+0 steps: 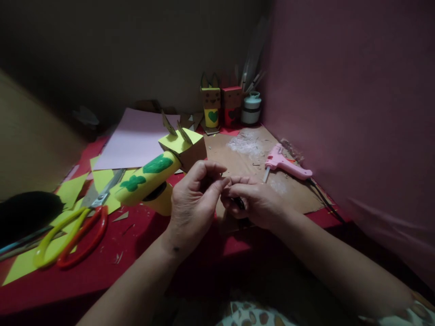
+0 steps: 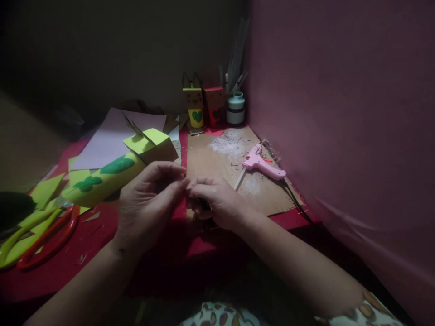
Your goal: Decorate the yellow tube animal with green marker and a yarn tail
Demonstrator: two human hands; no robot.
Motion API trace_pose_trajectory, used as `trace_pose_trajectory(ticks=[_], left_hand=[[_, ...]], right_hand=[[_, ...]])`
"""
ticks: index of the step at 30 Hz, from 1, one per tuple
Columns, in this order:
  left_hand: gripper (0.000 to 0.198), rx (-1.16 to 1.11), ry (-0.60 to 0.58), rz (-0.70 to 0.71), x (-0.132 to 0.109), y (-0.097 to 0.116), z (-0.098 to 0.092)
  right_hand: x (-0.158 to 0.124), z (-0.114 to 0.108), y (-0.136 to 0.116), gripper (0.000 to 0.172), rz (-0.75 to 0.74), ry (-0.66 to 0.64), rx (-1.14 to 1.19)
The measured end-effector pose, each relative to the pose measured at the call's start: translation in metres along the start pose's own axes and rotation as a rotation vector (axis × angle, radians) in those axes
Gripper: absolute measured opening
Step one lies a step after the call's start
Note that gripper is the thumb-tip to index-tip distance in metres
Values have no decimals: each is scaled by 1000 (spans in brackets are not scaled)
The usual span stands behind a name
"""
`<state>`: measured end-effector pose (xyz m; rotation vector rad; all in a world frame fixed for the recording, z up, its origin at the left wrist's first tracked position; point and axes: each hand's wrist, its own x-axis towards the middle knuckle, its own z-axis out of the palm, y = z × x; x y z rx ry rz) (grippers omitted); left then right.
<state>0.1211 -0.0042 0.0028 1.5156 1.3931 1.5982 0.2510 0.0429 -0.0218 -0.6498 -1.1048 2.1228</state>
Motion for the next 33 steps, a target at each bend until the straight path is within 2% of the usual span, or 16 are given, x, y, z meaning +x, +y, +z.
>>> trace_pose_trajectory(ticks=[3,7,10,14,18,20,22,25,33], left_hand=[[7,92,-50,-10,0,2,-1],[8,84,-67,-17,1,5,0],[7,-36,-91,-84,2,4,-1],[19,-172,-75,-188,5,3,-5],[18,-126,-16,-224,8,3,-9],[23,-114,-72,-275,10,2,-12],[29,-126,-184,-348,11,2,-14],[25,-144,-315,-420,13,2,-17],[27,-63,-305,-370,12,6,-16]], right_hand=[[-4,1,2,8,-21,-32,-152],[-8,4,2,12,-44,32,-285],[-9,4,1,12,-51,37,-254],[-8,0,1,4,-88,-22,-187],[-7,-4,2,19,-69,-29,-105],[-7,-6,1,19,-74,-22,-83],[-7,-6,1,16,-78,-18,-55],[-7,-6,-1,15,-60,2,-24],[-5,-7,0,16,-113,91,-46]])
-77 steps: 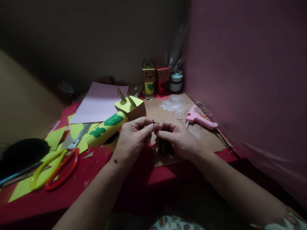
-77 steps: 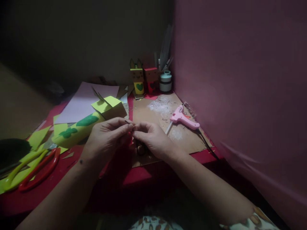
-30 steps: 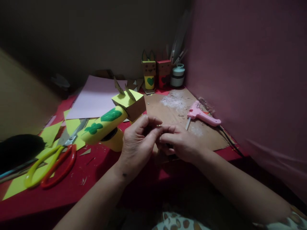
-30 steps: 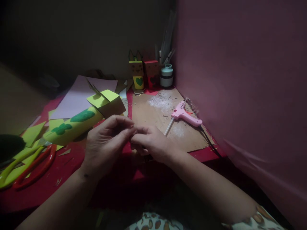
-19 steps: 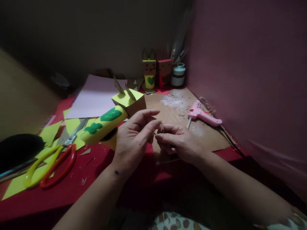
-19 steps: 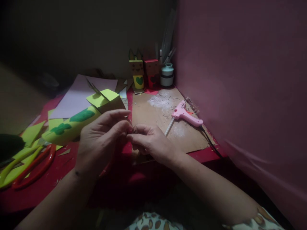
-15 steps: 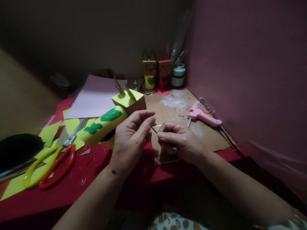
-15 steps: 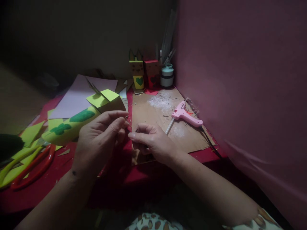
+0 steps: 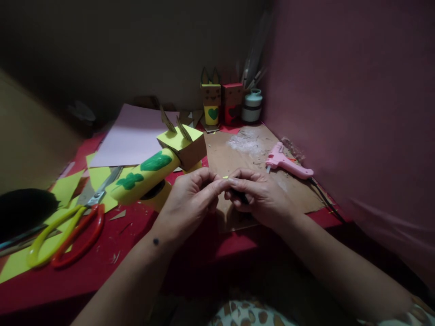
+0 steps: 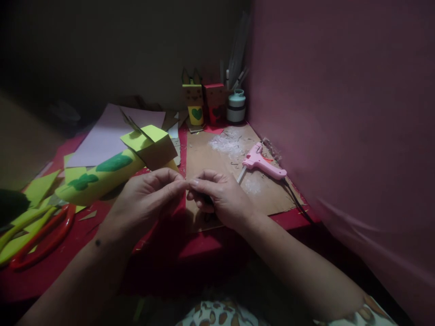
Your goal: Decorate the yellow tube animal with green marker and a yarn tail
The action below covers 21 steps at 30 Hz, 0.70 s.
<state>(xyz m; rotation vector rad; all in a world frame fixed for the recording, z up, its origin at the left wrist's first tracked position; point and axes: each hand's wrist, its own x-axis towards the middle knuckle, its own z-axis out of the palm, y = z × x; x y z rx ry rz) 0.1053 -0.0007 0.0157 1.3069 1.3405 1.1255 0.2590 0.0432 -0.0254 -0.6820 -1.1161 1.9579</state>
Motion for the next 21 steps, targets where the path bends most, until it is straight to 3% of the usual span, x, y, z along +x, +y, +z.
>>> trace_pose_trajectory(ticks=[5,11,21], left_hand=[[22,-3,-48,0,-1,3,-3],[17,-65,42,-25,3,-1,-6],[15,-12,-44,-29,3,-3,-2]], right_hand=[[0,-1,1,17,-37,53,-60],[-1,2,-3,16,-26,47,-42],[-1,2,-3,10,-28,16,-37]])
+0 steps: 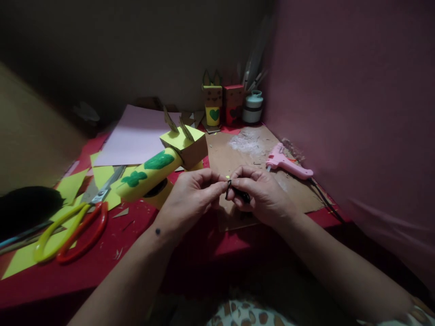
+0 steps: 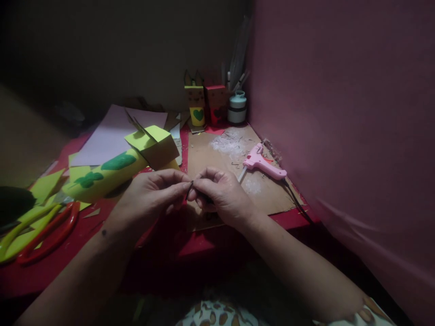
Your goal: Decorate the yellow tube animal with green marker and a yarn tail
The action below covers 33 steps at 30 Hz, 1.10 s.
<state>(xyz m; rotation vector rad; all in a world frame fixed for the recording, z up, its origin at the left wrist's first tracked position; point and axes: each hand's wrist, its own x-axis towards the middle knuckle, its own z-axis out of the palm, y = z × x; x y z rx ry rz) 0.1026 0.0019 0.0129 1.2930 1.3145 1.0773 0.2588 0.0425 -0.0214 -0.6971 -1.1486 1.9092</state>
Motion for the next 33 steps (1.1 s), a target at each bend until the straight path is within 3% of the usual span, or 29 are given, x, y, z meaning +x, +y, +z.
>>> trace_pose_trajectory(ticks=[7,14,17,22,24,27,30,33], left_hand=[[14,11,-30,41,1,-2,3],[11,70,9,101,0,-4,4],[17,46,6,71,-1,-3,2],[22,-24,4,-14,-1,-3,1],[24,-19,-34,-23,-1,-4,2],[24,12,1,-3,-1,-5,4],[20,131,75,122,-1,-7,5],[12,427,282,449,1,-13,6]], right_hand=[[-1,4,0,15,-37,1,-33],[-5,8,6,13,-295,95,-308],[-6,10,6,13,-361,125,-322],[-5,10,6,14,-344,108,-248],[-4,9,6,14,-336,108,-247],[-4,8,6,16,-327,100,-264],[-5,8,6,16,-326,88,-267],[-6,8,5,15,-329,93,-240]])
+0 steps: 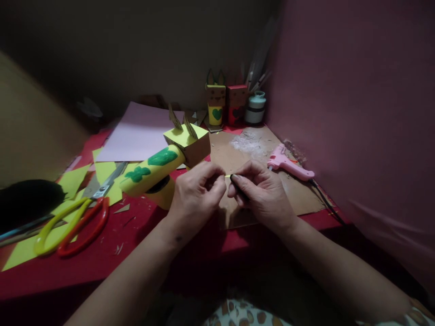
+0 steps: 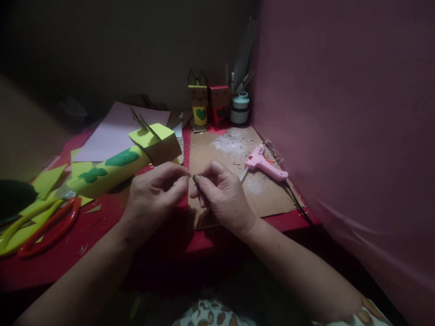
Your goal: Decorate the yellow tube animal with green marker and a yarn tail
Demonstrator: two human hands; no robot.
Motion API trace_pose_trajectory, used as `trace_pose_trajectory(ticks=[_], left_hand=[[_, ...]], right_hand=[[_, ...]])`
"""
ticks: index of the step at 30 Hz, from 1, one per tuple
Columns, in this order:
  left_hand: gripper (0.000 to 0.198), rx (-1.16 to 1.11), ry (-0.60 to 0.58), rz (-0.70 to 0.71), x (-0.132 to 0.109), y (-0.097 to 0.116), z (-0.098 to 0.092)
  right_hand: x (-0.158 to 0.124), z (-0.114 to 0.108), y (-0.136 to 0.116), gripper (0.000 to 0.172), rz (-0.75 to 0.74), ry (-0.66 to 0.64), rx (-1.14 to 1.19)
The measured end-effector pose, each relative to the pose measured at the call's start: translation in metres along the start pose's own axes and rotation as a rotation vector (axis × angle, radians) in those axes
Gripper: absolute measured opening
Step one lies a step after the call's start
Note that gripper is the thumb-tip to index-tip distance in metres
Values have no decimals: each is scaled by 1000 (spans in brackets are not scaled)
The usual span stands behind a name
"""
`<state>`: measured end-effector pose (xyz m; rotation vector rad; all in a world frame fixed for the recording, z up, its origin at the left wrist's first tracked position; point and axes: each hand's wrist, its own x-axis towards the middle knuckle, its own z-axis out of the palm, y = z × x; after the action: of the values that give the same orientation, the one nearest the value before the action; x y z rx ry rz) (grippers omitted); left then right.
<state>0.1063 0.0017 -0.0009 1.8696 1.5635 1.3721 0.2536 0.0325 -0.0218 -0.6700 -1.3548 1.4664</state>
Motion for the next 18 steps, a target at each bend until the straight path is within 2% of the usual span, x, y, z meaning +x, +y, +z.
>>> trace_pose_trajectory(ticks=[2,3,6,8,13,18], left_hand=[[11,122,74,112,0,-2,2],[12,97,51,75,0,-1,2],[15,-184,-142,-223,3,4,-1],[18,-324,-240,-359,4,7,-3],[23,-439,-300,-475,5,5,-5],[23,-453,-308,-480,4,2,-3]], right_hand=[[0,-1,0,16,4,4,18],[0,-1,0,16,5,3,26],[1,-2,1,16,7,-5,52],[1,-2,2,16,19,-8,60],[2,-1,1,16,56,3,50],[2,0,0,16,88,8,62]])
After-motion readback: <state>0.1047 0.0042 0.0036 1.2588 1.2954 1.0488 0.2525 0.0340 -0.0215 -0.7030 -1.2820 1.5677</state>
